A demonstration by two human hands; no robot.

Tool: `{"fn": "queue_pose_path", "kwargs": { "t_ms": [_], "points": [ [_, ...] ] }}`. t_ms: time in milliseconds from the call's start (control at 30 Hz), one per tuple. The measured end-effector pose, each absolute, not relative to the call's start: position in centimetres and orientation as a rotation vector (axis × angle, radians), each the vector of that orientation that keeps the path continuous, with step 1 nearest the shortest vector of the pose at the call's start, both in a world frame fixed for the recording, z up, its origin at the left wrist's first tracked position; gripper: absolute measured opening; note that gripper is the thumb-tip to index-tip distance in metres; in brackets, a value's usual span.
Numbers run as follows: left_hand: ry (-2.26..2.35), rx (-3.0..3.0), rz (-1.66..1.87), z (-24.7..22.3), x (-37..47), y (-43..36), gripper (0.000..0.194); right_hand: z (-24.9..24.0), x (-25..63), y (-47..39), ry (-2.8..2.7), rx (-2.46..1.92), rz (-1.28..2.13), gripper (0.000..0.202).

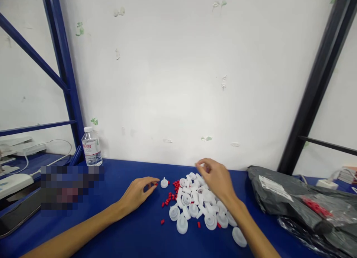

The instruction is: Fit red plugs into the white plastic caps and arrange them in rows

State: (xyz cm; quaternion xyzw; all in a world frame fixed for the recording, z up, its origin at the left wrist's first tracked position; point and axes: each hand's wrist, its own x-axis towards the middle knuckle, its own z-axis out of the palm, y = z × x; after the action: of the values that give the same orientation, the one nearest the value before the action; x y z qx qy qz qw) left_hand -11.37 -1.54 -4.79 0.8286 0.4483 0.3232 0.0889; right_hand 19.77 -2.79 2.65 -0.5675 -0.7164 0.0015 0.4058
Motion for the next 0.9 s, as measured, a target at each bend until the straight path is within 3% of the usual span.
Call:
{"fn": "queue_pose_path", "kwargs": {
  "t_ms": [200, 333, 467, 633, 900],
  "points": [
    [1.328, 2.419, 1.105, -5.1, -11.6, -1.2, 0.024, 1.1, 10.8, 0.6, -2.28, -1.38, 0.242, 0.029],
    [1.325, 2.354, 1.189, -5.0, -11.8, -1.0, 0.023, 0.1, 7.8, 1.6, -2.289, -1.335, 0.276, 0.006],
    [1.318, 2.199, 1.23, -4.5, -11.7, -1.3, 0.024, 0.6, 8.4, 0.0, -2.148, -1.182, 0.343, 0.021],
    [1.291, 2.047, 1.235, -4.0, -11.1, -2.0, 0.025, 1.0, 11.9, -2.3, -1.908, -0.965, 0.843, 0.024],
    [1.221, 2.023, 1.253, -3.0, -10.0, -3.9, 0.022, 0.6, 12.9, -2.1, -1.992, -1.044, 0.689, 0.036]
  ]
}}
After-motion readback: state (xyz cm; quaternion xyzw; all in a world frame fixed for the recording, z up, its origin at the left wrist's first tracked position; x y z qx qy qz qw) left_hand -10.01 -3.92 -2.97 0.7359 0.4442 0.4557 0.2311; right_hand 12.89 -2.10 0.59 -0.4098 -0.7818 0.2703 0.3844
